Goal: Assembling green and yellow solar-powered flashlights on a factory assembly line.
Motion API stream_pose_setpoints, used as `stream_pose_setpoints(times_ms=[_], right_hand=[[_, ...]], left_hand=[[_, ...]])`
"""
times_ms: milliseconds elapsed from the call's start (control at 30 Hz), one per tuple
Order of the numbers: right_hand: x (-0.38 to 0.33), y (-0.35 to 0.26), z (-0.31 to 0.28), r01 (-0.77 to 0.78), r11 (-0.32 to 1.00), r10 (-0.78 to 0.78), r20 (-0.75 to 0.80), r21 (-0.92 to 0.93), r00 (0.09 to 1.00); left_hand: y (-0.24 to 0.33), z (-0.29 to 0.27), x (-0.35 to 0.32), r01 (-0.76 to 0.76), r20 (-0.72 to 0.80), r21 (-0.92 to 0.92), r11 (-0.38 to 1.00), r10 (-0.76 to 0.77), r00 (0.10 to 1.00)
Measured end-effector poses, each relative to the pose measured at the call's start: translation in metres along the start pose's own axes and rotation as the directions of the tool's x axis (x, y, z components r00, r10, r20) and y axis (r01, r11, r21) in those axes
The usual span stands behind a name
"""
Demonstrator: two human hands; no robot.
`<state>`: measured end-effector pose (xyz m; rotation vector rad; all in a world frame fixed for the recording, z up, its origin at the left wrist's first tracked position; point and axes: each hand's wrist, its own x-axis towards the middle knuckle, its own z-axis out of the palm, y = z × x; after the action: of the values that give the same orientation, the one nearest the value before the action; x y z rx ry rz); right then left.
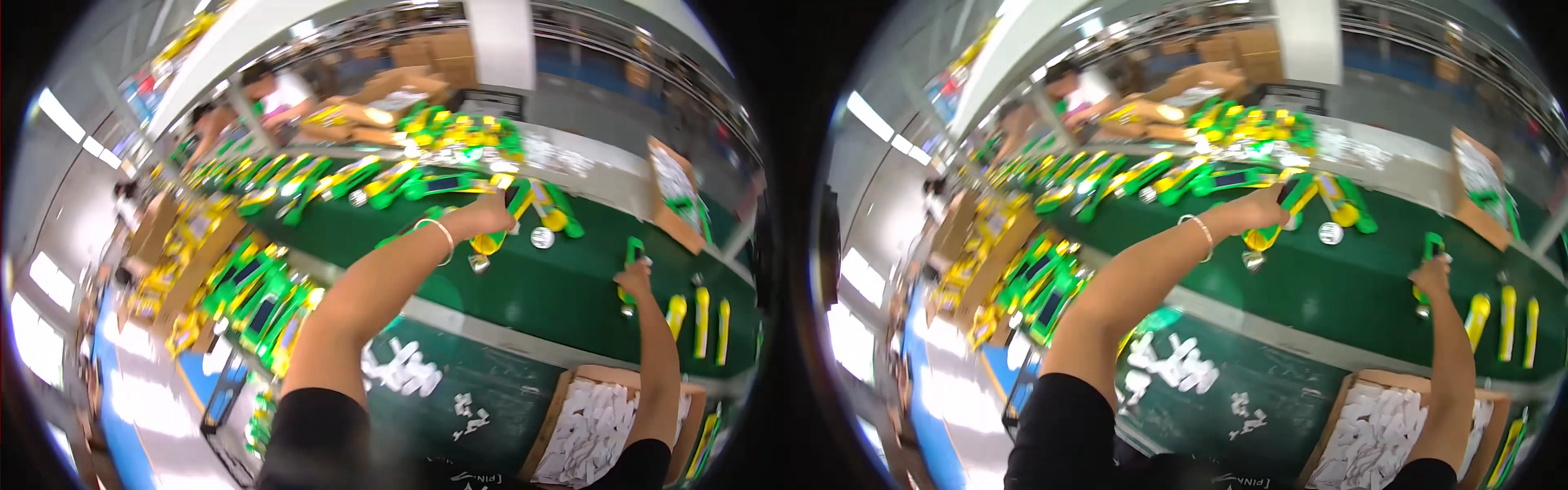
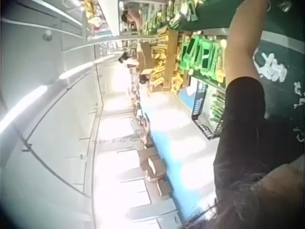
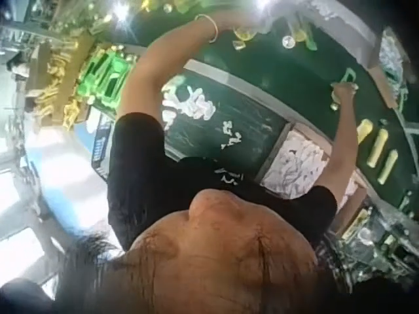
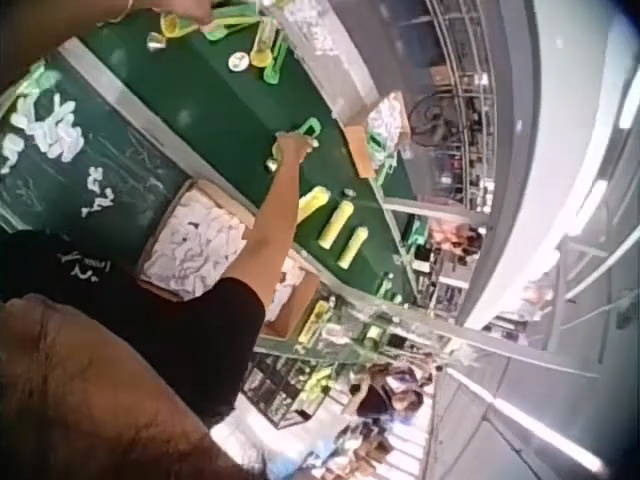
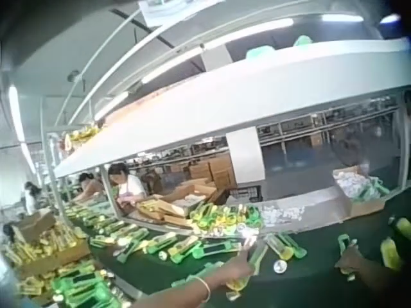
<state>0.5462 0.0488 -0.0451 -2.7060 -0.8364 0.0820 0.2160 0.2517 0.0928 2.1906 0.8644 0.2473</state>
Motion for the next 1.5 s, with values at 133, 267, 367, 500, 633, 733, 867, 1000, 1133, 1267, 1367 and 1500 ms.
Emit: stream_pose_setpoints(times_ms=[133, 267, 367, 500, 633, 733, 867, 1000, 1133, 1267, 1367, 1500], right_hand=[[-0.015, -0.047, -0.007, 0.138, 0.985, -0.149, 0.110, 0.101, 0.983], [-0.093, -0.158, -0.039, 0.478, 0.805, -0.568, 0.225, 0.352, 0.792], [-0.181, -0.249, -0.048, 0.716, 0.632, -0.772, 0.317, 0.297, 0.550], [-0.282, -0.342, -0.059, 0.802, 0.326, -0.920, 0.364, 0.500, 0.147], [-0.357, -0.433, -0.054, 0.942, -0.024, -0.950, 0.285, 0.333, -0.125], [-0.395, -0.491, -0.051, 0.923, -0.356, -0.908, 0.181, 0.144, -0.379], [-0.420, -0.552, -0.022, 0.806, -0.579, -0.793, 0.149, 0.119, -0.591], [-0.437, -0.584, 0.006, 0.766, -0.614, -0.734, 0.218, 0.191, -0.643], [-0.439, -0.593, 0.021, 0.788, -0.552, -0.734, 0.290, 0.273, -0.615], [-0.430, -0.585, 0.030, 0.792, -0.493, -0.797, 0.178, 0.361, -0.577], [-0.437, -0.584, 0.032, 0.758, -0.509, -0.836, -0.023, 0.408, -0.548], [-0.425, -0.544, 0.017, 0.692, -0.564, -0.814, -0.444, 0.451, -0.374]], left_hand=[[-0.066, -0.082, -0.146, 0.034, -0.061, 0.025, 0.999, -0.032, 0.998], [-0.084, -0.156, -0.291, 0.157, -0.267, 0.083, 0.984, -0.130, 0.955], [-0.112, -0.195, -0.378, 0.282, -0.385, 0.149, 0.948, -0.206, 0.899], [-0.138, -0.230, -0.440, 0.362, -0.465, 0.168, 0.917, -0.250, 0.849], [-0.168, -0.261, -0.461, 0.345, -0.485, 0.342, 0.874, -0.150, 0.862], [-0.197, -0.284, -0.452, 0.437, -0.512, 0.437, 0.786, -0.182, 0.840], [-0.231, -0.295, -0.419, 0.369, -0.465, 0.389, 0.844, -0.166, 0.870], [-0.295, -0.304, -0.399, 0.390, -0.373, 0.468, 0.793, -0.223, 0.900], [-0.332, -0.296, -0.399, 0.374, -0.300, 0.442, 0.815, -0.258, 0.918], [-0.313, -0.301, -0.383, 0.434, -0.298, 0.521, 0.735, -0.320, 0.899], [-0.327, -0.306, -0.384, 0.420, -0.292, 0.583, 0.695, -0.303, 0.907], [-0.317, -0.301, -0.384, 0.369, -0.244, 0.530, 0.763, -0.280, 0.929]])
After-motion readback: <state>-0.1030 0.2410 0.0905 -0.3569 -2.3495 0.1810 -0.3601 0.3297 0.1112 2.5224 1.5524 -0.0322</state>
